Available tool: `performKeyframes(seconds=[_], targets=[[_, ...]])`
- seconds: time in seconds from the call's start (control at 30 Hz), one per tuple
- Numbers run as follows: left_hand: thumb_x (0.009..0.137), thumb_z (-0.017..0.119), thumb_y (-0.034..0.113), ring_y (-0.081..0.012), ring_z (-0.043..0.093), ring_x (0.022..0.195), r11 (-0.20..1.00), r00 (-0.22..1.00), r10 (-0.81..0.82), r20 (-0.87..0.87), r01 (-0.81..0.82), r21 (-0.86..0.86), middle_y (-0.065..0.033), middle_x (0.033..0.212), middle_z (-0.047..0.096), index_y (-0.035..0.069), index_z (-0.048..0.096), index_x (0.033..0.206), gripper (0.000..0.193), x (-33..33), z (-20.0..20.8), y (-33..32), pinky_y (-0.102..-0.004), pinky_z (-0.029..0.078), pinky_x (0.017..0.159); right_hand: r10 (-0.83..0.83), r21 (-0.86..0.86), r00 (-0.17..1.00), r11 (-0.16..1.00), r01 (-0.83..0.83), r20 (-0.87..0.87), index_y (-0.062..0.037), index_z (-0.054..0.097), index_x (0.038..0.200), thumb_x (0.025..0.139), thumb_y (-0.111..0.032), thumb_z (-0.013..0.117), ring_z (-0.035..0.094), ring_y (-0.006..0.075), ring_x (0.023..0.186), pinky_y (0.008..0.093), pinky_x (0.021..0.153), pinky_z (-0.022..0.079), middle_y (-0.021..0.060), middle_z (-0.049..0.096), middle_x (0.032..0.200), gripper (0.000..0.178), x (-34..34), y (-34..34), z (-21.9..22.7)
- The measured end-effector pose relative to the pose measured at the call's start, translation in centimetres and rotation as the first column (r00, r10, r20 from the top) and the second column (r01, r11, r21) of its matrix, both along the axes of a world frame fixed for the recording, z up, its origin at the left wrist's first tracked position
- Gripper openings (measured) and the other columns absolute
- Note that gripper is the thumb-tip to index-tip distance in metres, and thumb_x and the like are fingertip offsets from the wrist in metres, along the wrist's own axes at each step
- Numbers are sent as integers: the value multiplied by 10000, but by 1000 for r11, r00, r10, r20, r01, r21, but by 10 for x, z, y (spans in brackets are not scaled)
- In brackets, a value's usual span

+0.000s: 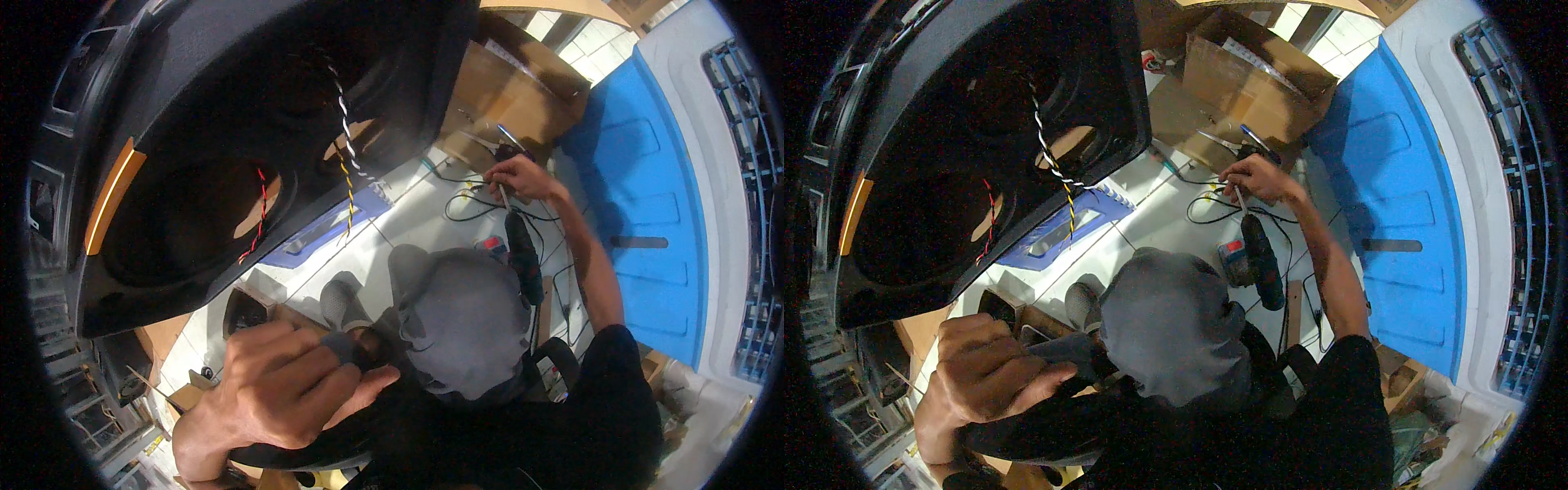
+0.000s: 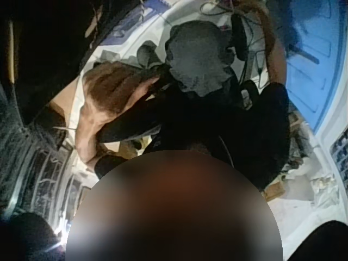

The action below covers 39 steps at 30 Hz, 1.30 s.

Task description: The person assembles a speaker by connecting internal wires, inserting a subwoofer, and applying foam tape to the subwoofer rim. They then place the subwoofer into the speaker enclosure and secure it.

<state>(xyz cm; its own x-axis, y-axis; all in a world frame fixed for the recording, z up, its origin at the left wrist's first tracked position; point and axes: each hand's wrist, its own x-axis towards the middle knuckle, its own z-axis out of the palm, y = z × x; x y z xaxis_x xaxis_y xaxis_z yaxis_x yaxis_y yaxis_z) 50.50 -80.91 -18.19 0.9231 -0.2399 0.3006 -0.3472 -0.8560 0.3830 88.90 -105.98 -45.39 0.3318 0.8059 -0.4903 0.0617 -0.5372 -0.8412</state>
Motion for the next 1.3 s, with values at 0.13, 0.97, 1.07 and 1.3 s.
performKeyframes(seconds=[0.13, 0.97, 1.07, 1.3], targets=[[678, 926, 239, -157, 544, 487, 1000, 999, 30, -21, -30, -7, 3, 559, 594, 103, 681, 646, 282, -1, 1, -2, -295, 357, 438, 95, -2, 995, 995, -95, 26, 101, 636, 1214, 1058, -141, 549, 733, 178, 824, 331, 719, 611, 138, 759, 980, 301, 4, 2, 3], [671, 918, 225, -175, 528, 473, 996, 995, 72, -62, -75, -51, -14, 562, 574, 92, 711, 692, 246, -4, -1, -4, -319, 342, 438, -593, -42, 805, 804, 593, 1, 73, 635, 1253, 1073, -271, 512, 737, 246, 763, 362, 653, 607, 183, 742, 1066, 407, -25, -89, -21], [667, 918, 228, -179, 524, 468, 997, 997, 67, -46, -68, -29, -16, 564, 572, 88, 698, 672, 261, -4, 0, -4, -325, 339, 438, -649, -94, 760, 754, 650, 45, 34, 632, 1282, 1060, -308, 535, 736, 224, 840, 345, 715, 595, 156, 743, 1064, 419, -61, -113, -18], [701, 907, 198, -173, 522, 472, 999, 995, 35, -98, -32, 26, -27, 568, 569, 71, 661, 628, 286, -5, 8, -9, -319, 340, 440, -591, -86, 732, 755, 650, 339, 27, 580, 1338, 972, -355, 685, 737, 260, 902, 376, 792, 581, 154, 744, 1086, 539, -176, -139, 6]])
